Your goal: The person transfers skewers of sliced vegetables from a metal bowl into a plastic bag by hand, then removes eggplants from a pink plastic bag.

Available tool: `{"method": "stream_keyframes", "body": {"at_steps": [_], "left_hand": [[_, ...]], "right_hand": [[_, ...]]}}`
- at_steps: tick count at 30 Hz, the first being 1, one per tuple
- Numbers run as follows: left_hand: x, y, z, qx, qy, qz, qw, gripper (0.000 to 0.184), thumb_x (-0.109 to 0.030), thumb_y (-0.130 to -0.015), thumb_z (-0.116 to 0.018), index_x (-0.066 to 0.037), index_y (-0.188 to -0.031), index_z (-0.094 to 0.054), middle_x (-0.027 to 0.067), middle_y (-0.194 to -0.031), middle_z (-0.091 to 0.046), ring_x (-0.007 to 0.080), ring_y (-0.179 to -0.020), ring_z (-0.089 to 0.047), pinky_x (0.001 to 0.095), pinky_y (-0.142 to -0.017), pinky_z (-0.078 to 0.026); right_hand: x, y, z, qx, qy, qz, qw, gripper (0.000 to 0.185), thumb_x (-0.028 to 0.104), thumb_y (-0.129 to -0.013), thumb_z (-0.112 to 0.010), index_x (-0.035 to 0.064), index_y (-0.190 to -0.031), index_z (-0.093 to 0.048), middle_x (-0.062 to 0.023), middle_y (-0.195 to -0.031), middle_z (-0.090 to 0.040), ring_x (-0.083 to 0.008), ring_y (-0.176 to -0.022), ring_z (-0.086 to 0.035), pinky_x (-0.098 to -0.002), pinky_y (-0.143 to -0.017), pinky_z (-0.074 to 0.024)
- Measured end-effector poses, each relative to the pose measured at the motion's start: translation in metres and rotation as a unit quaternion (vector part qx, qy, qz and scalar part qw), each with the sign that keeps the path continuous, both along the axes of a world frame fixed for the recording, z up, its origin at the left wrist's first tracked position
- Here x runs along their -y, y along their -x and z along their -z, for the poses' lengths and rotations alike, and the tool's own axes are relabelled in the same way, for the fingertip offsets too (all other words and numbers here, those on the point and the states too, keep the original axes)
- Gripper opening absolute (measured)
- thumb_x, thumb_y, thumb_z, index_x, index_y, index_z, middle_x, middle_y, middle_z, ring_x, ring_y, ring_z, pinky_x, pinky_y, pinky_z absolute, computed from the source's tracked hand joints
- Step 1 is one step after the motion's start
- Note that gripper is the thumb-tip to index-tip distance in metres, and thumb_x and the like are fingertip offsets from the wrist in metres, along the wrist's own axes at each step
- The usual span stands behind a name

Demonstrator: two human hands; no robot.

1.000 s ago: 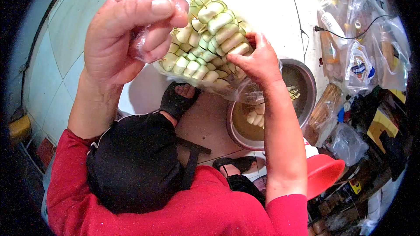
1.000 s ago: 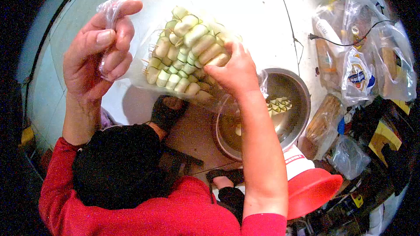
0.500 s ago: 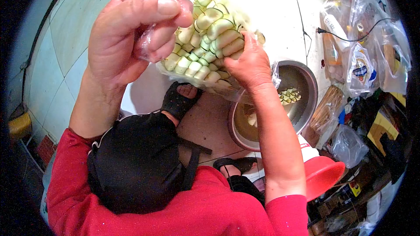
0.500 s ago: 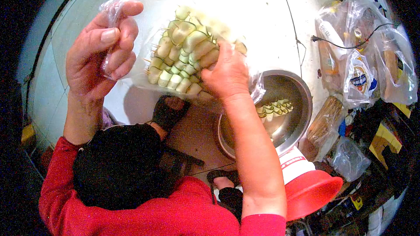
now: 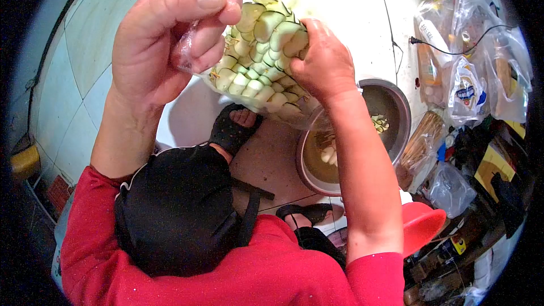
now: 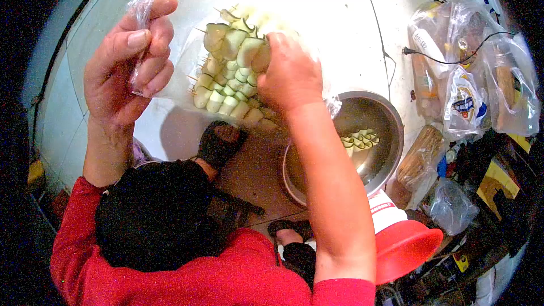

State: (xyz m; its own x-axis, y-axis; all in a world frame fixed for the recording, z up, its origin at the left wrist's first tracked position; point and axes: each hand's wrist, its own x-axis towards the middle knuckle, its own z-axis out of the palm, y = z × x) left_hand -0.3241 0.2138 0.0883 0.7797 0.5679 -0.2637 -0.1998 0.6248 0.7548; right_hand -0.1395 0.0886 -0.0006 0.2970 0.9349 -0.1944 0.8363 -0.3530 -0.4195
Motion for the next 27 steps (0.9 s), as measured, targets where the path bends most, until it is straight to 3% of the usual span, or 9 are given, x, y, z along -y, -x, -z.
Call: {"method": "stream_keyframes", "body": {"at_steps": [4, 10, 12, 17, 19, 23, 25, 27], "left_hand": [[-0.002, 0.002, 0.003, 0.016, -0.003, 0.009, 1.0, 0.047, -0.013, -0.087, -0.05, 0.008, -0.127, -0.041, 0.0063, -0.081, -0.048, 0.0044, -0.041, -0.032, 0.02, -0.038, -0.032], [-0.003, 0.004, 0.001, 0.014, 0.002, 0.004, 1.0, 0.048, -0.014, -0.087, -0.05, 0.009, -0.128, -0.04, 0.0064, -0.082, -0.048, 0.0044, -0.04, -0.031, 0.0201, -0.038, -0.031], [-0.002, 0.005, -0.001, 0.009, 0.0, 0.003, 1.0, 0.049, -0.014, -0.086, -0.051, 0.009, -0.128, -0.039, 0.0065, -0.082, -0.049, 0.0044, -0.04, -0.031, 0.0202, -0.038, -0.031], [-0.004, 0.012, -0.004, 0.027, -0.002, 0.015, 1.0, 0.05, -0.013, -0.087, -0.05, 0.009, -0.13, -0.036, 0.0067, -0.085, -0.049, 0.0045, -0.041, -0.031, 0.0202, -0.039, -0.032], [-0.004, 0.014, -0.003, 0.025, -0.008, 0.008, 1.0, 0.05, -0.012, -0.087, -0.049, 0.01, -0.13, -0.036, 0.0066, -0.085, -0.049, 0.0046, -0.042, -0.031, 0.02, -0.04, -0.032], [-0.004, 0.012, 0.001, 0.028, 0.007, 0.009, 1.0, 0.048, -0.012, -0.089, -0.048, 0.01, -0.13, -0.035, 0.0065, -0.085, -0.049, 0.0046, -0.044, -0.033, 0.0195, -0.042, -0.034], [-0.001, 0.009, -0.001, 0.006, -0.003, 0.009, 1.0, 0.048, -0.012, -0.089, -0.048, 0.009, -0.13, -0.035, 0.0064, -0.086, -0.049, 0.0043, -0.044, -0.033, 0.0195, -0.042, -0.035], [0.0, 0.007, -0.004, -0.016, -0.012, 0.013, 1.0, 0.048, -0.012, -0.089, -0.048, 0.009, -0.131, -0.034, 0.0062, -0.086, -0.049, 0.0041, -0.044, -0.033, 0.0195, -0.042, -0.035]], "right_hand": [[-0.006, -0.006, -0.001, 0.018, 0.069, 0.003, 0.997, 0.06, 0.018, -0.066, -0.064, 0.0058, -0.123, -0.048, -0.0156, -0.111, -0.057, -0.032, -0.107, -0.053, -0.0394, -0.093, -0.0432], [0.011, -0.013, -0.017, 0.005, -0.08, -0.015, 0.997, 0.061, 0.017, -0.068, -0.066, 0.0082, -0.126, -0.048, -0.0172, -0.115, -0.055, -0.0314, -0.11, -0.05, -0.039, -0.096, -0.0412], [0.02, -0.012, -0.02, -0.002, -0.009, -0.024, 1.0, 0.058, 0.015, -0.072, -0.064, 0.0092, -0.127, -0.048, -0.0184, -0.118, -0.054, -0.0314, -0.11, -0.051, -0.0399, -0.097, -0.0406], [0.029, -0.008, 0.003, 0.053, 0.022, -0.037, 0.998, 0.055, 0.011, -0.074, -0.061, 0.0141, -0.127, -0.049, -0.0178, -0.12, -0.053, -0.0326, -0.111, -0.049, -0.0413, -0.097, -0.0403], [0.034, -0.012, 0.002, 0.058, -0.075, -0.043, 0.995, 0.052, 0.009, -0.073, -0.059, 0.0137, -0.125, -0.052, -0.0185, -0.117, -0.055, -0.0341, -0.107, -0.052, -0.0408, -0.095, -0.0422], [0.068, -0.018, -0.032, -0.019, -0.092, -0.023, 0.995, 0.045, 0.004, -0.076, -0.059, 0.0093, -0.12, -0.055, -0.0151, -0.107, -0.061, -0.0284, -0.097, -0.059, -0.0349, -0.088, -0.0473], [0.106, -0.025, -0.033, -0.171, -0.094, 0.126, 0.973, 0.032, 0.004, -0.078, -0.058, 0.0058, -0.11, -0.06, -0.0117, -0.099, -0.066, -0.0234, -0.087, -0.064, -0.0328, -0.082, -0.0502], [0.148, -0.034, -0.017, -0.2, -0.195, 0.29, 0.915, 0.023, 0.001, -0.081, -0.06, 0.0037, -0.104, -0.063, -0.007, -0.089, -0.068, -0.0158, -0.079, -0.065, -0.0281, -0.076, -0.0513]]}}
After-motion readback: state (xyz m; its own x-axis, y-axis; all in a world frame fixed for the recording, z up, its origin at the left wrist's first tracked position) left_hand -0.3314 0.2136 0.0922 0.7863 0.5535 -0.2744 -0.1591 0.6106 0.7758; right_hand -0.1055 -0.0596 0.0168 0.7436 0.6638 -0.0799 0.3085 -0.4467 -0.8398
